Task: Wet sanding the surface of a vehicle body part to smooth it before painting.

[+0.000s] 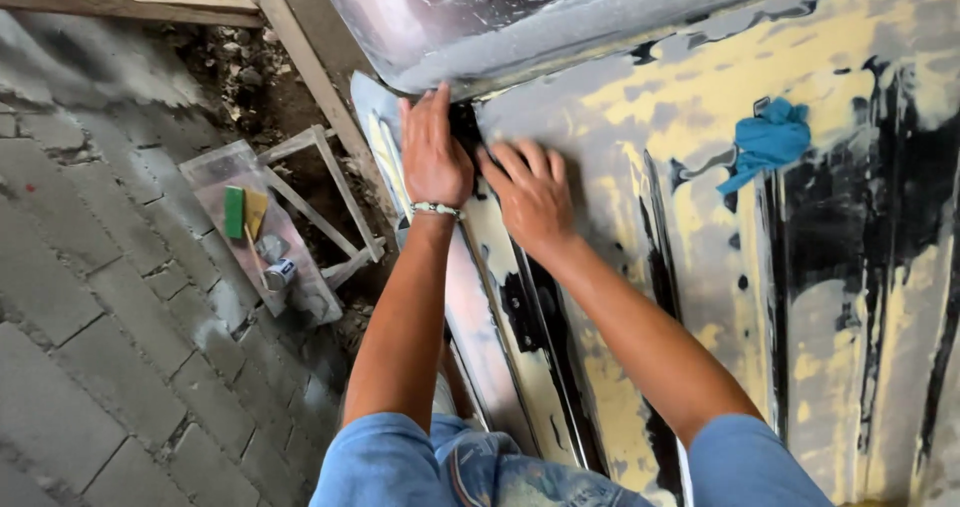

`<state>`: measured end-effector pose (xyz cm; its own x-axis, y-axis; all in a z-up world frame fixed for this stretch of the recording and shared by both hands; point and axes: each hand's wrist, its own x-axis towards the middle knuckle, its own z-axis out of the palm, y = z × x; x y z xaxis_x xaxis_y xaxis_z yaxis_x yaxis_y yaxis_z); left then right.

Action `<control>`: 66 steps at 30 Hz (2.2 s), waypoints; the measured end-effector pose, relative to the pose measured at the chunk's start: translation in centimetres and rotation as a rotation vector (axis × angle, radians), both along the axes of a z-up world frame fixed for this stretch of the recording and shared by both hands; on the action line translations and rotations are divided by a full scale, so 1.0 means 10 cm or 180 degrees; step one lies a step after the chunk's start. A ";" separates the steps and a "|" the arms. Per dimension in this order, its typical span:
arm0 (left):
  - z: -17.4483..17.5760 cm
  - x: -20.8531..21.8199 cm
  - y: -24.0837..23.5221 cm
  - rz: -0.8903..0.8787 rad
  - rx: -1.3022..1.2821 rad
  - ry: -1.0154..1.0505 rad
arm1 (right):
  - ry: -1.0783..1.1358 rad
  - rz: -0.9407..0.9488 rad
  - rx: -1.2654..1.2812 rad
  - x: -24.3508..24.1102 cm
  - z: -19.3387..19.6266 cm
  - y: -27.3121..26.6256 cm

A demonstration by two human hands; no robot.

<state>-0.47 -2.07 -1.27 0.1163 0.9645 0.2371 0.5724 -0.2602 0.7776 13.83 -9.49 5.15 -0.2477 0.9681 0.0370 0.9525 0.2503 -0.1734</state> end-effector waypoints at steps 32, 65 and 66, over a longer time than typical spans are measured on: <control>0.06 -0.02 0.07 -0.0284 0.0086 0.0362 | 0.0364 -0.0327 0.0248 0.01 -0.14 -0.04; 0.15 -0.01 0.04 -0.0623 0.0316 0.0632 | 0.0313 -0.0851 0.0397 0.03 -0.10 0.14; 0.12 0.05 0.00 -0.0610 0.0296 0.0652 | 0.0315 -0.0900 0.0408 0.05 -0.08 0.21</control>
